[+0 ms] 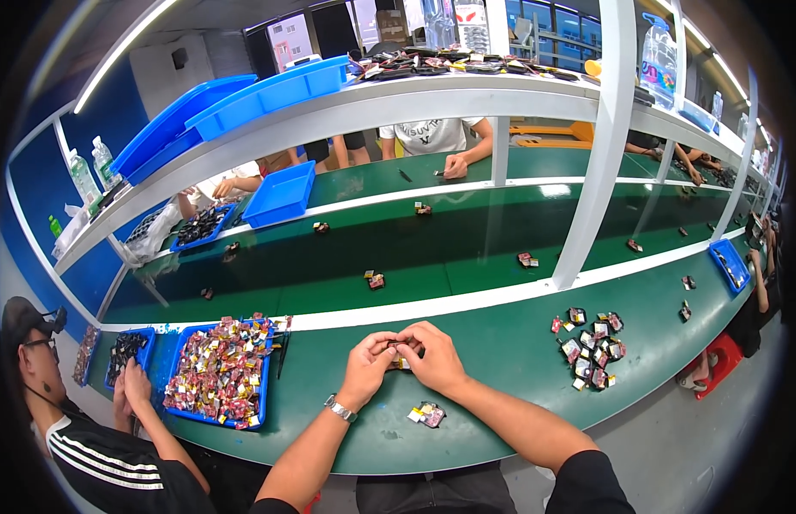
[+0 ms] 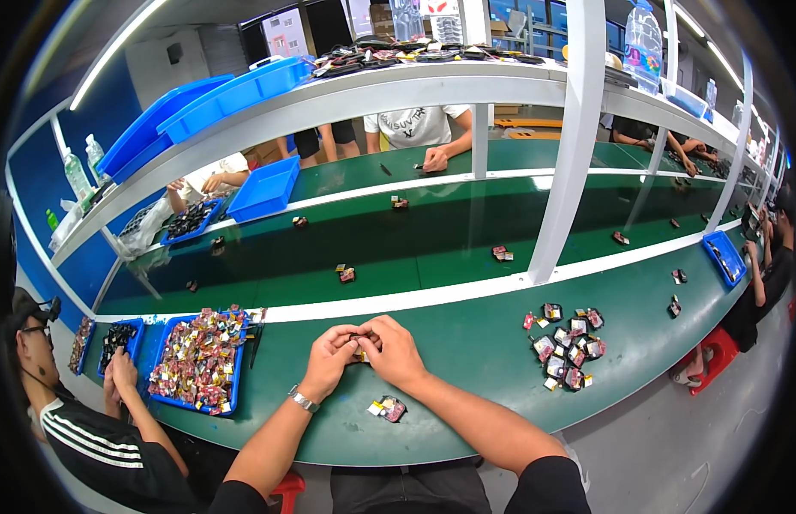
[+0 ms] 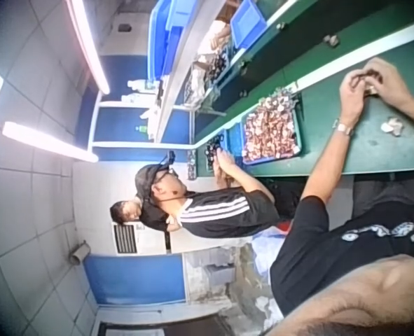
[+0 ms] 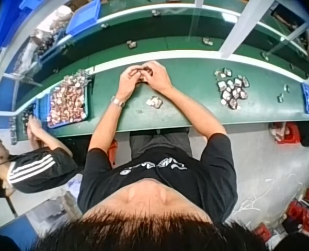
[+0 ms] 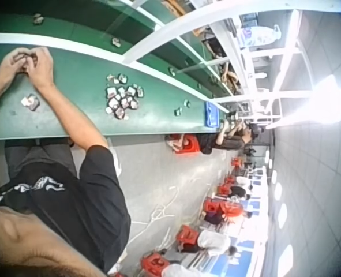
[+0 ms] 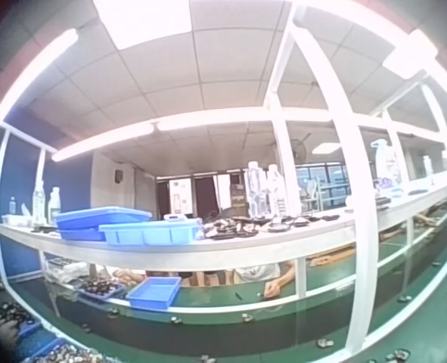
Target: Assembling small electronic or plastic components on a factory production line conveyor belt.
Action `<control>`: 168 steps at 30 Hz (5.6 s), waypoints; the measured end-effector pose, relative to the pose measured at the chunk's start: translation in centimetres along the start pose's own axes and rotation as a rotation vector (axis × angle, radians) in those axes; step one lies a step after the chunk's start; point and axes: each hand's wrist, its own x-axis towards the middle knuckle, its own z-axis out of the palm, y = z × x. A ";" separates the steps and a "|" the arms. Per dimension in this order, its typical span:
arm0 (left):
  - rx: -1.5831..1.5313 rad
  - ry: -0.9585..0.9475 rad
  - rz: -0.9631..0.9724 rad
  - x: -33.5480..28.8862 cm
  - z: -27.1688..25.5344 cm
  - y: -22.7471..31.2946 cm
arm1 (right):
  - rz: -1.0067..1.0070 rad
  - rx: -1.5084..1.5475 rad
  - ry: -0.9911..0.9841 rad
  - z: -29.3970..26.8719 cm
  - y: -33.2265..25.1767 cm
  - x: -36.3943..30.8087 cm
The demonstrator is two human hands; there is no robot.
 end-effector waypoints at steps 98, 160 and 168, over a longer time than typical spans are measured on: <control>-0.149 -0.198 -0.105 0.0 -1.4 1.4 | -0.226 -0.312 -0.212 -2.1 -0.5 1.3; -0.199 -0.144 -0.101 0.1 -1.5 0.8 | -0.010 -0.132 -0.122 0.3 0.1 -0.5; -0.186 -0.107 -0.098 0.0 -1.3 0.9 | -0.107 -0.167 -0.138 0.1 -0.4 -0.4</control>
